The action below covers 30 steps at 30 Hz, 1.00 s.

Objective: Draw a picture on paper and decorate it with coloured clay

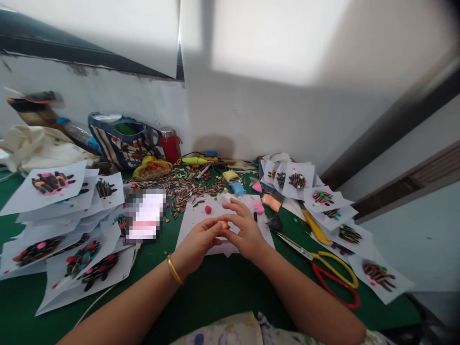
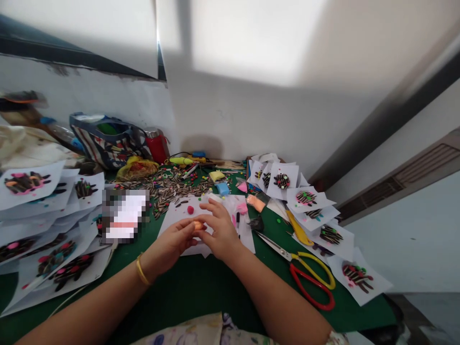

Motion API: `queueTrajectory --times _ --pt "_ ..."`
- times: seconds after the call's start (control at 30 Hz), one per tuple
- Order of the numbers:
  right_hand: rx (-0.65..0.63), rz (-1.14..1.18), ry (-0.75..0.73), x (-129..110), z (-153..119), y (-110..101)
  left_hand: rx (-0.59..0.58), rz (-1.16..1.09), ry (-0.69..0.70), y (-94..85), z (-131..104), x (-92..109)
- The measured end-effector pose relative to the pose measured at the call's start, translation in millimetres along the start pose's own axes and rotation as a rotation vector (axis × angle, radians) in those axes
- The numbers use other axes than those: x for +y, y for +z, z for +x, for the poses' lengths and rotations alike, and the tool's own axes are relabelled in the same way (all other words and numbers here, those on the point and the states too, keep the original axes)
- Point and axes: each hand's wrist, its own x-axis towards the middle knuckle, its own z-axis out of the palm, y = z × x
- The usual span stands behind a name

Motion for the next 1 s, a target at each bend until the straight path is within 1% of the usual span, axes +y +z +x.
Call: queueTrajectory --times 0.07,0.17,0.3,0.4,0.53,0.7,0.73,0.87,1.0 --pt "-0.030 -0.014 -0.011 -1.3 -2.6 -2.7 0.055 0.157 0.037 -3.4 0.4 -3.1" --pt "-0.076 0.024 0.012 -2.9 -6.4 -7.4 0.123 0.259 0.137 -5.8 0.0 -3.0" --pt "-0.091 0.109 0.140 -2.1 -8.6 -13.9 0.213 0.389 0.237 -9.0 -0.7 -1.9" --pt "-0.116 0.149 0.198 -2.0 -8.3 -15.2 0.239 0.500 0.312 -10.3 -0.9 -3.9" --pt "-0.148 0.171 0.220 -3.6 -7.9 -13.3 0.212 0.541 0.401 -9.2 -2.3 -4.8" --pt "-0.156 0.241 0.210 -4.2 -9.8 -8.6 0.176 0.563 0.370 -9.4 -4.7 -3.4" --pt "-0.156 0.251 0.204 -4.4 -10.3 -7.1 0.171 0.572 0.381 -9.9 -4.9 -3.6" --pt "-0.118 0.301 0.207 -5.7 -10.4 -2.9 0.190 0.694 0.522 -11.4 -5.7 -5.7" --pt "-0.087 0.323 0.205 -7.9 -8.1 -4.2 0.147 0.735 0.573 -12.1 -6.9 -8.2"
